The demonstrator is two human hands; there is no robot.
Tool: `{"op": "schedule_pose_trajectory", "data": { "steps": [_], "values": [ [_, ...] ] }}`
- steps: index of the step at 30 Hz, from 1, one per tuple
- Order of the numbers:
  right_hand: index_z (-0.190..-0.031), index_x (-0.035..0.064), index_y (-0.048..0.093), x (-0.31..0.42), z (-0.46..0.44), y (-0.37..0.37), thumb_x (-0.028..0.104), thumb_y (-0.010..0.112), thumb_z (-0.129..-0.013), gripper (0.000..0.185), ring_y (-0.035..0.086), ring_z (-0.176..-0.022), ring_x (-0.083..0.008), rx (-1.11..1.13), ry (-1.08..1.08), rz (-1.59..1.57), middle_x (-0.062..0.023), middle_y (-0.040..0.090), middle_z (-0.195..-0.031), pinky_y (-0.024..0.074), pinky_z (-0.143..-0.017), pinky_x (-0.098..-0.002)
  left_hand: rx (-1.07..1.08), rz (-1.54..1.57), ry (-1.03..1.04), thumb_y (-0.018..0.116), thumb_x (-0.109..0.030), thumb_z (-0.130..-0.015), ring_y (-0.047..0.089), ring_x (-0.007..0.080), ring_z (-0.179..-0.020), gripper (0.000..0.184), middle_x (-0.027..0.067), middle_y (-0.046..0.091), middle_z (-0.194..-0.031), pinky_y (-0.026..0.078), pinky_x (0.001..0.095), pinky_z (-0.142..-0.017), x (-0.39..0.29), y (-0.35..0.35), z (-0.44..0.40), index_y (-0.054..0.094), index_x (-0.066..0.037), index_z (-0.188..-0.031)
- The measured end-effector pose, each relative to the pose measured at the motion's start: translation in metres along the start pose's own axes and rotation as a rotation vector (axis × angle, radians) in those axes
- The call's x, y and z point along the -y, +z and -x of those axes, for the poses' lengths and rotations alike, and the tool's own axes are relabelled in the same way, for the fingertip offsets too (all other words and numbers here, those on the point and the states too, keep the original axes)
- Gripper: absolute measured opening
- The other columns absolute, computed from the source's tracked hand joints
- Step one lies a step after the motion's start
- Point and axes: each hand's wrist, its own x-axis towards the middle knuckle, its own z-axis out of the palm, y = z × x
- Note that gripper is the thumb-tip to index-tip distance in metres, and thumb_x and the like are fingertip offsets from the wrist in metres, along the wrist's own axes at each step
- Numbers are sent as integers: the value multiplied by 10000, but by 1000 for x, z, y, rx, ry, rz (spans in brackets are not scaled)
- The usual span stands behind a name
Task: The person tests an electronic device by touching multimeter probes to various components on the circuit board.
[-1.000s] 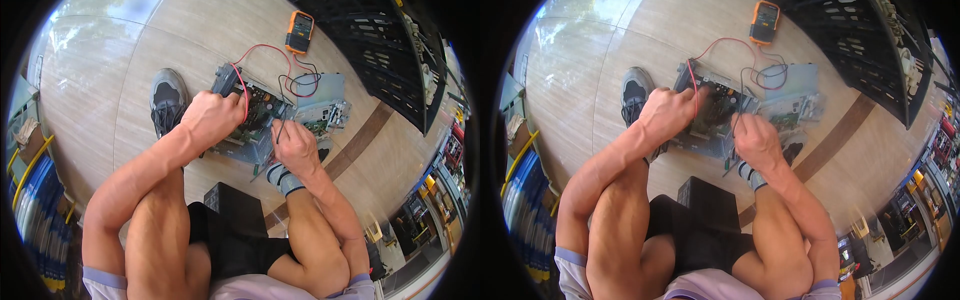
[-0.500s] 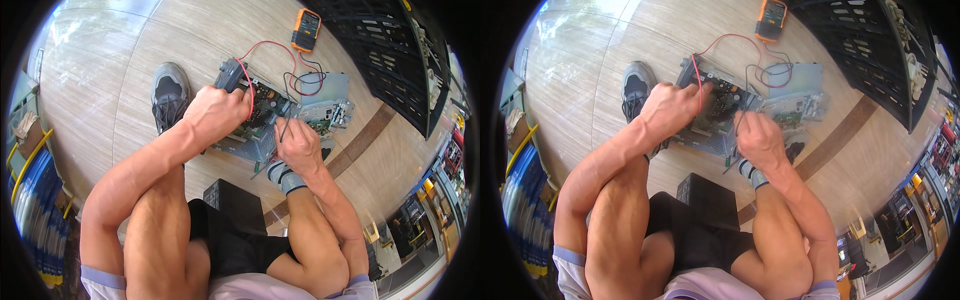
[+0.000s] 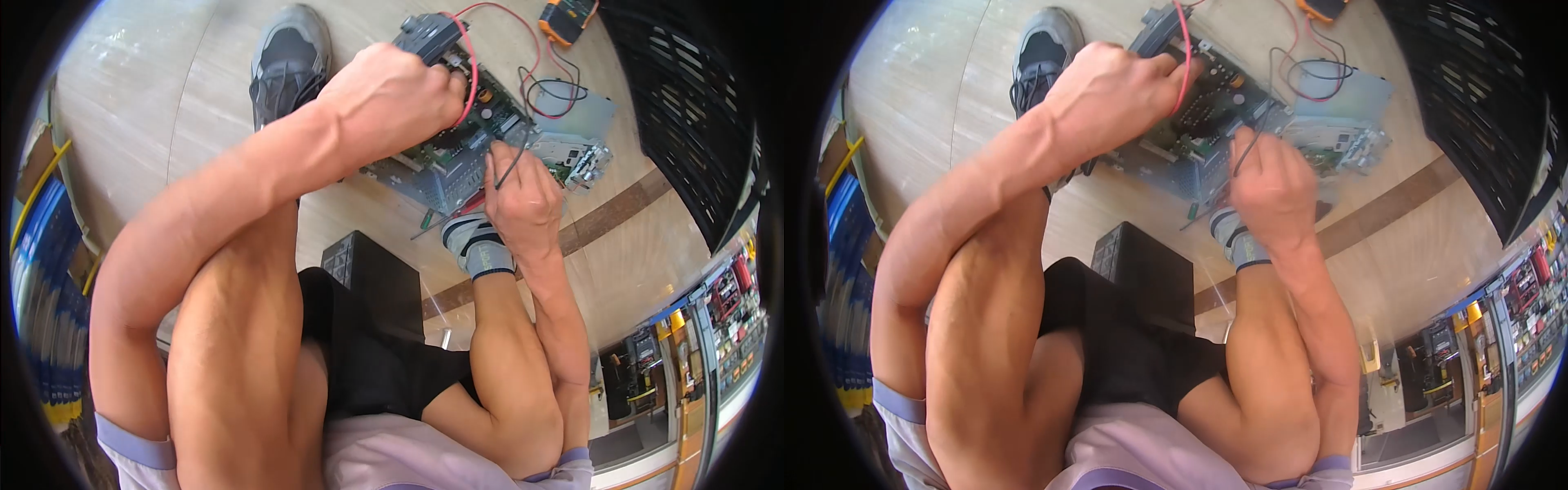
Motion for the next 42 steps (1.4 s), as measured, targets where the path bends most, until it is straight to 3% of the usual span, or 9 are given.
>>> {"op": "schedule_pose_trajectory", "data": {
  "steps": [1, 4, 8, 9, 25, 31, 42],
  "values": [
    [-1163, -9, 735, 0, 0, -1, 48, 794, -936, 242, 703, -803, -318, -2, 1, -10, -136, 699, -953, 586, -711, -411, -8, 0, -1, 667, -136, -931, 759, 240, -691, 306, 27, 705, -862, 589, 361, -553, 0, 0, 0, 689, -71, -1230],
    [-1174, -3, 739, -1, 0, 1, 42, 801, -937, 249, 707, -797, -319, -30, -14, -15, -139, 704, -955, 589, -707, -410, -75, 76, 17, 715, -123, -867, 805, 276, -765, 127, 78, 769, -795, 633, 396, -604, 0, -1, 1, 732, -42, -963],
    [-1180, 2, 741, 0, -1, 3, 28, 791, -945, 241, 711, -804, -331, -27, -13, 0, -147, 711, -965, 593, -708, -415, -120, 146, 40, 656, -172, -911, 753, 267, -679, 152, 92, 724, -740, 591, 405, -528, 2, 3, 2, 721, -35, -891],
    [-1180, 3, 740, 0, -1, 3, 28, 790, -947, 240, 714, -812, -332, -24, -10, -4, -148, 713, -971, 596, -715, -415, -47, 94, 39, 652, -175, -910, 741, 253, -643, 142, 83, 716, -736, 573, 398, -500, 2, -9, 1, 714, -48, -895],
    [-1190, -1, 739, -1, 3, 4, 16, 783, -952, 243, 730, -865, -330, -12, -9, -6, -151, 723, -1010, 610, -752, -410, -133, 118, 63, 649, -168, -910, 741, 261, -640, 143, 102, 725, -738, 572, 408, -508, 4, 0, -2, 722, -46, -894],
    [-1188, -2, 739, -1, 5, 5, 26, 779, -957, 236, 732, -869, -329, -6, -5, 16, -153, 729, -1015, 605, -758, -410, -71, 89, 63, 653, -162, -896, 736, 268, -637, 142, 104, 724, -730, 578, 410, -518, 4, -3, -2, 724, -39, -896],
    [-1181, -1, 738, -1, 6, 5, 29, 781, -954, 234, 727, -863, -323, -42, -13, -29, -143, 728, -1014, 599, -772, -408, -127, 77, 75, 663, -167, -880, 735, 288, -717, 145, 109, 712, -727, 591, 417, -542, 5, -2, -3, 716, -32, -890]
  ]
}}
